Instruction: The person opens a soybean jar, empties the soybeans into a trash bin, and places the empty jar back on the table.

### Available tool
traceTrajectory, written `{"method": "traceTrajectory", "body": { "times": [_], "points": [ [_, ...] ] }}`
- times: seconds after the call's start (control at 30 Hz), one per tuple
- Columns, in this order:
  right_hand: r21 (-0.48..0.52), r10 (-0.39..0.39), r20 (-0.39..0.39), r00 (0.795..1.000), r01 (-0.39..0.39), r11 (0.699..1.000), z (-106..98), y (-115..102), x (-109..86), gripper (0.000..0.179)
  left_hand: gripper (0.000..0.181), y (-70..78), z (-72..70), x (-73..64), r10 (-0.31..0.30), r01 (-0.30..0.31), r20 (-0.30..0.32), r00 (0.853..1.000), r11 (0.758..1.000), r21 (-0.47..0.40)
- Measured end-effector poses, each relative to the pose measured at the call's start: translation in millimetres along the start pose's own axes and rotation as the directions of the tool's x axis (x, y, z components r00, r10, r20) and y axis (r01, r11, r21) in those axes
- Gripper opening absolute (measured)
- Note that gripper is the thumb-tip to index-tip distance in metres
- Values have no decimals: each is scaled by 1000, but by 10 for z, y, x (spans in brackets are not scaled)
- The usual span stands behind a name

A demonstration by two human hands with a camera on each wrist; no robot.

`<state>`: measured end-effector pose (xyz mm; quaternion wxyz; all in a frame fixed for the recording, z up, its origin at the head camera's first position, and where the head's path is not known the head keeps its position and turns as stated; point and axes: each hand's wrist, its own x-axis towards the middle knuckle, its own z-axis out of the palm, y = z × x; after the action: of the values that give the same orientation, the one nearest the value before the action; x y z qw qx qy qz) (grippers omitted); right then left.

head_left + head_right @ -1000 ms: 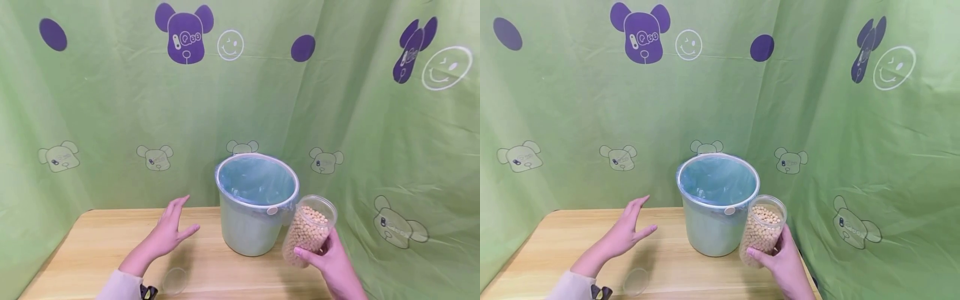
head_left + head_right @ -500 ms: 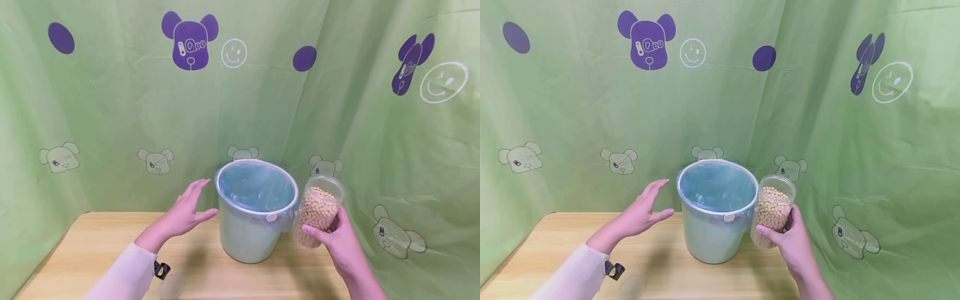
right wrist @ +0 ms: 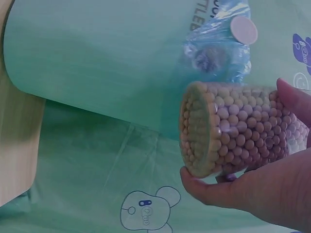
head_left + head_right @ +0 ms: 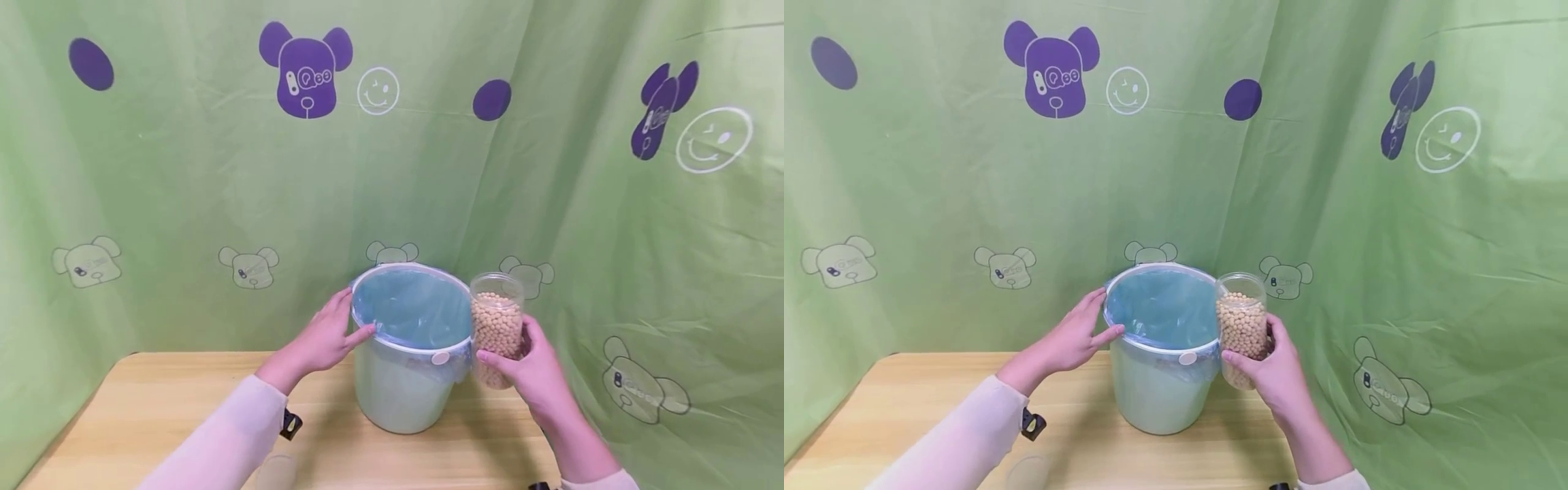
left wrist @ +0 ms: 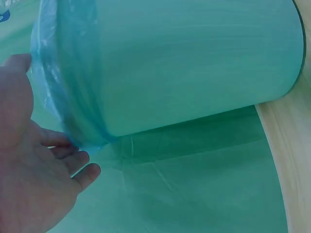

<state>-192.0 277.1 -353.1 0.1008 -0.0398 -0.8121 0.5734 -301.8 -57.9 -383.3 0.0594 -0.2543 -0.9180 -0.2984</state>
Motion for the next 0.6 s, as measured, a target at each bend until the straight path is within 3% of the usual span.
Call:
{"method": "traceTrajectory", "body": {
  "times": [0.27, 0.6],
  "points": [
    [-43, 53, -16, 998, -54, 998, 32, 87, 19, 105, 101, -6, 94, -14, -3, 4, -23, 1000, 999, 40],
    [-148, 22, -38, 999, -28, 989, -13, 134, 85, 108, 102, -6, 132, 49, 4, 3, -63, 998, 995, 101]
  ]
}}
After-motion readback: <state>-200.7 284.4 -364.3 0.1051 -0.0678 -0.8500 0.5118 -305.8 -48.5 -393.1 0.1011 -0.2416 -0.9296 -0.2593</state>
